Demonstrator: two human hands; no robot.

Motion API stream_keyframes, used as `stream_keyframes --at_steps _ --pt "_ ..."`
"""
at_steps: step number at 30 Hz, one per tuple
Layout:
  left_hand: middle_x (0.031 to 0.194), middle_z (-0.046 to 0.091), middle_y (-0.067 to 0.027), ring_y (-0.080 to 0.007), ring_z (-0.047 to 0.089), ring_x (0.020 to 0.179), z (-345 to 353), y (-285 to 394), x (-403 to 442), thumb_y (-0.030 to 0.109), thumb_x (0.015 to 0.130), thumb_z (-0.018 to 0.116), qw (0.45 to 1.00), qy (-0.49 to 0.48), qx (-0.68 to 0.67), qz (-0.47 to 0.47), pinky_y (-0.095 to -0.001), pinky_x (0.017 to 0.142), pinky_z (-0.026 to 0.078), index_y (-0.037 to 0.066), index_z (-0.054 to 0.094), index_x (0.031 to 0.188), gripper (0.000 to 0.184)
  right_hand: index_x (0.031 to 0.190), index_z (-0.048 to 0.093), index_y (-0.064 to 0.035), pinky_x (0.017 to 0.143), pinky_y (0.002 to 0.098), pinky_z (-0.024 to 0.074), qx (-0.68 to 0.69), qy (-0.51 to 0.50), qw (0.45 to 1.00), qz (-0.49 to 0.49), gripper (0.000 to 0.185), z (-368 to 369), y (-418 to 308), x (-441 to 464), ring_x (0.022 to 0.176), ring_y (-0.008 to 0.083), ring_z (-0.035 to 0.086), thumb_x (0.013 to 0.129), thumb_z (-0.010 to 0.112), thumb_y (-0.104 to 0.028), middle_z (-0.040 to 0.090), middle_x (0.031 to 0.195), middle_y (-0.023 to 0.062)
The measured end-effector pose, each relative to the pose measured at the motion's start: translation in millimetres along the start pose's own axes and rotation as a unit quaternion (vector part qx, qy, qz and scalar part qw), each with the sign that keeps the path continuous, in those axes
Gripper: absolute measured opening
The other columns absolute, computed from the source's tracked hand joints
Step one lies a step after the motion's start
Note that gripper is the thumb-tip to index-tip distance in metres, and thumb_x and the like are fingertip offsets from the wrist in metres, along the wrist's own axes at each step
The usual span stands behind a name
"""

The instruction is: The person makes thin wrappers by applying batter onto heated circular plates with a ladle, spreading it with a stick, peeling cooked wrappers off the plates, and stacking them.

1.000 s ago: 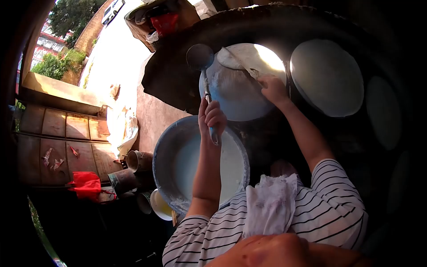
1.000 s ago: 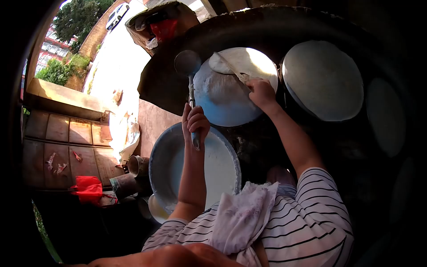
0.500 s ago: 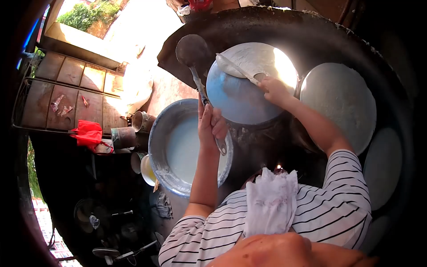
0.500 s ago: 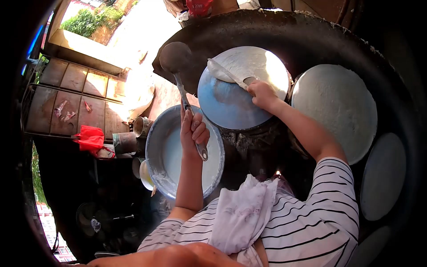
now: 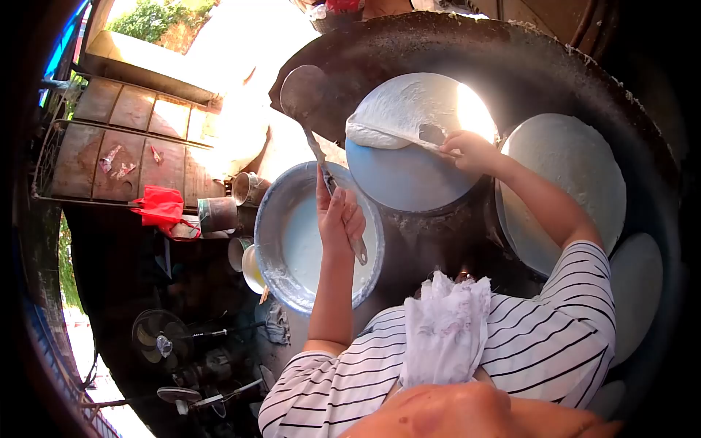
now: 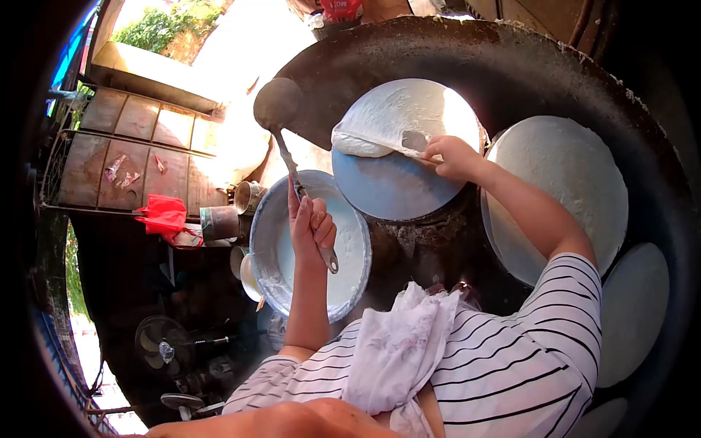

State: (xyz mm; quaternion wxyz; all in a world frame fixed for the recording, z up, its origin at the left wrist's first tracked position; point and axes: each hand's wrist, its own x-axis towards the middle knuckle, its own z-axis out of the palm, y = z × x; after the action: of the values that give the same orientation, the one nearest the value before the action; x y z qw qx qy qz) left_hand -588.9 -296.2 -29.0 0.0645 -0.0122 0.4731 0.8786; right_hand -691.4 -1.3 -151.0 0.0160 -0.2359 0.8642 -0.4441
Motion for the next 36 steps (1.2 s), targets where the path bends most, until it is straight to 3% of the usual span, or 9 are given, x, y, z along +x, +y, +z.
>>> stream_keyframes --at_steps 3,12,15,19,24,26,28,33,36 --pt "0.062 0.035 -0.0002 -0.0044 0.028 0.037 -2.6 -3.9 0.9 0.017 0.099 0.041 1.000 -0.002 -0.017 0.009 -0.0175 0.030 0.025 0.031 0.037 0.138 0.042 0.090 0.071 -0.0019 0.077 0.0304 0.0487 0.032 0.106 0.994 0.018 0.032 -22.2 38.3 29.0 0.085 0.0243 0.063 0.060 0.063 0.005 0.066 0.090 0.0117" --pt "0.061 0.036 0.0017 -0.0037 0.028 0.037 -1.7 8.4 -11.2 0.012 0.094 0.048 0.999 -0.001 0.015 0.038 -0.0170 0.031 0.024 0.034 0.031 0.141 0.054 0.090 0.069 -0.0014 0.071 0.0329 0.0487 0.086 -0.140 0.986 0.005 0.030 -35.1 5.1 20.3 0.082 0.0278 0.062 0.062 0.063 0.006 0.065 0.090 0.0130" --pt "0.061 0.035 0.0021 -0.0033 0.027 0.037 0.7 2.6 8.0 0.011 0.094 0.051 0.998 0.024 0.038 0.034 -0.0171 0.031 0.023 0.034 0.031 0.141 0.056 0.091 0.070 -0.0029 0.073 0.0323 0.0490 0.063 -0.023 0.998 -0.019 0.035 -25.5 39.3 58.4 0.084 0.0285 0.062 0.057 0.064 0.004 0.066 0.092 0.0127" --pt "0.060 0.036 0.0022 -0.0036 0.026 0.037 -10.8 6.7 2.1 0.010 0.093 0.052 0.997 0.036 0.034 0.052 -0.0174 0.030 0.022 0.034 0.029 0.142 0.059 0.092 0.071 -0.0044 0.074 0.0315 0.0492 0.038 -0.131 0.985 -0.107 0.037 -28.3 22.9 50.6 0.082 0.0229 0.061 0.057 0.064 0.004 0.066 0.093 0.0116" --pt "0.062 0.034 0.0017 -0.0045 0.027 0.038 -20.7 27.1 -4.5 0.013 0.096 0.048 0.997 0.048 0.050 0.021 -0.0176 0.031 0.026 0.030 0.029 0.143 0.053 0.093 0.072 -0.0076 0.061 0.0272 0.0465 0.027 -0.165 0.980 0.108 0.036 -80.8 30.3 -2.2 0.067 0.0159 0.056 0.058 0.065 -0.001 0.067 0.082 0.0067" --pt "0.061 0.034 0.0016 -0.0041 0.031 0.037 -10.2 10.1 20.0 0.018 0.096 0.049 0.979 -0.016 -0.200 -0.033 -0.0181 0.031 0.030 0.012 0.045 0.111 0.017 0.092 0.071 -0.0058 0.066 0.0292 0.0480 0.074 -0.095 0.992 0.041 0.033 -39.8 27.9 0.9 0.073 0.0181 0.058 0.060 0.066 0.000 0.067 0.087 0.0077" --pt "0.058 0.034 0.0023 -0.0044 0.035 0.036 12.2 6.7 32.2 0.023 0.096 0.050 0.930 -0.092 -0.351 -0.058 -0.0194 0.032 0.035 0.007 0.041 0.070 0.032 0.091 0.071 -0.0047 0.068 0.0298 0.0489 0.075 -0.072 0.994 -0.022 0.032 -38.7 24.0 -5.7 0.078 0.0189 0.060 0.060 0.065 0.002 0.067 0.091 0.0085" --pt "0.051 0.034 0.0034 -0.0044 0.034 0.035 10.8 14.5 14.9 0.023 0.094 0.055 0.926 -0.194 -0.310 -0.096 -0.0177 0.032 0.035 0.008 0.039 0.067 0.035 0.095 0.072 -0.0066 0.061 0.0273 0.0476 0.143 -0.074 0.987 0.014 0.042 -47.5 45.2 -69.6 0.065 0.0154 0.056 0.057 0.059 0.006 0.068 0.086 0.0097" --pt "0.051 0.034 0.0038 -0.0042 0.033 0.033 51.4 -0.4 33.5 0.024 0.092 0.057 0.859 -0.232 -0.433 -0.146 -0.0173 0.031 0.034 0.008 0.039 0.066 0.036 0.096 0.070 -0.0061 0.074 0.0308 0.0490 0.027 -0.005 0.999 0.027 0.035 -24.9 -8.2 -65.0 0.081 0.0206 0.061 0.064 0.060 0.005 0.066 0.095 0.0076"
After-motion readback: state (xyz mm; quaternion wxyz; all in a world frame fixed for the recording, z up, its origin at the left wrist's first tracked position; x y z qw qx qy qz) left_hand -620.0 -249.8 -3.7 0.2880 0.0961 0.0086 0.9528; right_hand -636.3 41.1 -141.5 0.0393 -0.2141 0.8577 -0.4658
